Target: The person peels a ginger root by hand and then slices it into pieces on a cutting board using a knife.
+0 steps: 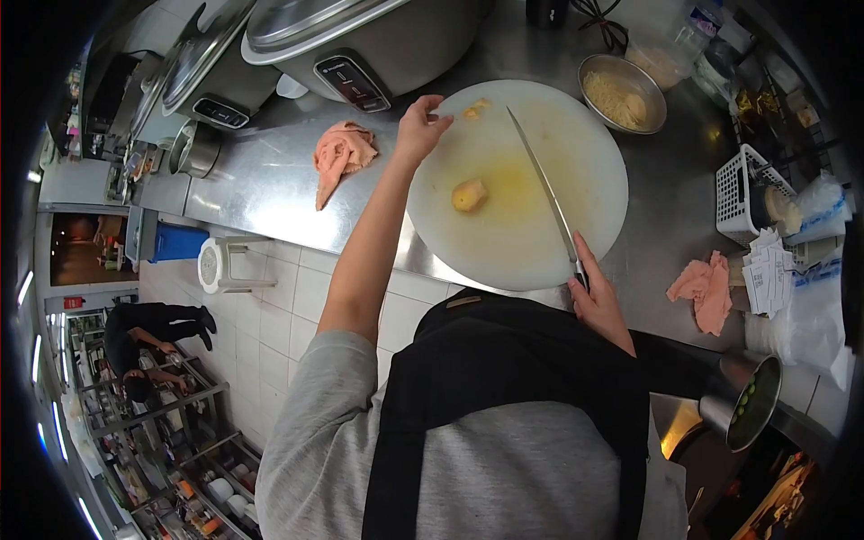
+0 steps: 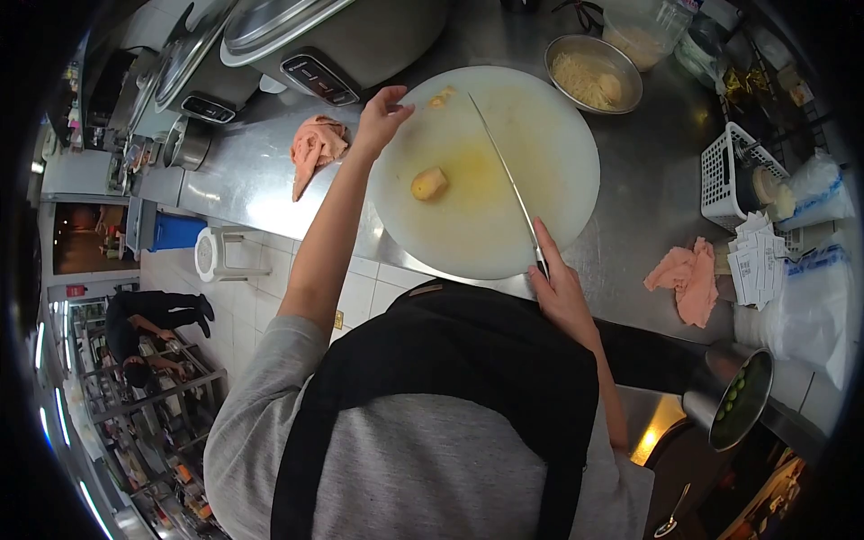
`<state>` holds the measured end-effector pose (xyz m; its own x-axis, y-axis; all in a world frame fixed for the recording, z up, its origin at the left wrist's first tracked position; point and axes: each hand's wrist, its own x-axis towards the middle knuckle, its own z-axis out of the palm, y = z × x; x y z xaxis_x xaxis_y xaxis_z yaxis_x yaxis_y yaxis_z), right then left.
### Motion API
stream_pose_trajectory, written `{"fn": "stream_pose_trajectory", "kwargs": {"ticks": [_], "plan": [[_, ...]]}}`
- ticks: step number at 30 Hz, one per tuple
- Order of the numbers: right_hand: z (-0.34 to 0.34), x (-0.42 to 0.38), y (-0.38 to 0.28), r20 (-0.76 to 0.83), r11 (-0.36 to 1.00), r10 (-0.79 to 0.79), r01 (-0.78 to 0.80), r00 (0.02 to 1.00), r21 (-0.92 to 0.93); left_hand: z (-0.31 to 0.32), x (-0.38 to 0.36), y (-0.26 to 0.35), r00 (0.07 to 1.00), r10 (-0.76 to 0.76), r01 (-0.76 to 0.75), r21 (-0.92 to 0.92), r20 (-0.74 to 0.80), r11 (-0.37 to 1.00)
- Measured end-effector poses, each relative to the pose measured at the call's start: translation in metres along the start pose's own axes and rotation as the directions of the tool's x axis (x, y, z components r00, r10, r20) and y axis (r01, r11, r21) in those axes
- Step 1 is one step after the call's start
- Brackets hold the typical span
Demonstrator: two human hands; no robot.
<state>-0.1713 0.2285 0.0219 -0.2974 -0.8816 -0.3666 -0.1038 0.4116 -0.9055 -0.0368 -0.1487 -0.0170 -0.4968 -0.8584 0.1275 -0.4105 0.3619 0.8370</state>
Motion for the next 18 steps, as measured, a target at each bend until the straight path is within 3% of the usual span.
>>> {"fn": "stream_pose_trajectory", "kwargs": {"ticks": [3,5,8,11,14,17,18], "plan": [[0.000,0.000,0.002,0.001,1.000,-0.002,0.002,1.000,-0.004,-0.028,-0.039,0.025,0.900,-0.018,0.038,-0.037,0.436,0.999],[0.001,0.002,0.002,-0.005,1.000,-0.007,0.007,1.000,-0.007,-0.032,-0.086,0.038,0.866,0.040,0.004,-0.085,0.498,0.996],[0.001,0.006,0.002,-0.009,0.999,-0.022,0.022,1.000,-0.033,-0.005,-0.136,0.028,0.912,0.357,-0.371,0.034,0.201,0.928],[0.001,0.009,-0.006,0.008,0.999,-0.002,0.002,1.000,-0.048,0.012,-0.144,0.024,0.957,0.276,-0.280,0.033,0.089,0.960],[-0.001,0.009,-0.012,0.043,0.998,0.028,-0.026,0.999,-0.049,0.005,-0.122,0.034,0.954,0.080,-0.035,-0.159,0.290,0.987],[0.000,0.010,-0.009,0.030,0.999,0.017,-0.015,0.999,-0.040,-0.002,-0.091,0.045,0.813,-0.154,0.233,-0.071,0.562,0.970],[0.001,0.009,-0.009,0.027,0.999,0.025,-0.024,0.999,-0.032,-0.002,-0.086,0.043,0.856,-0.110,0.112,0.027,0.505,0.993]]}}
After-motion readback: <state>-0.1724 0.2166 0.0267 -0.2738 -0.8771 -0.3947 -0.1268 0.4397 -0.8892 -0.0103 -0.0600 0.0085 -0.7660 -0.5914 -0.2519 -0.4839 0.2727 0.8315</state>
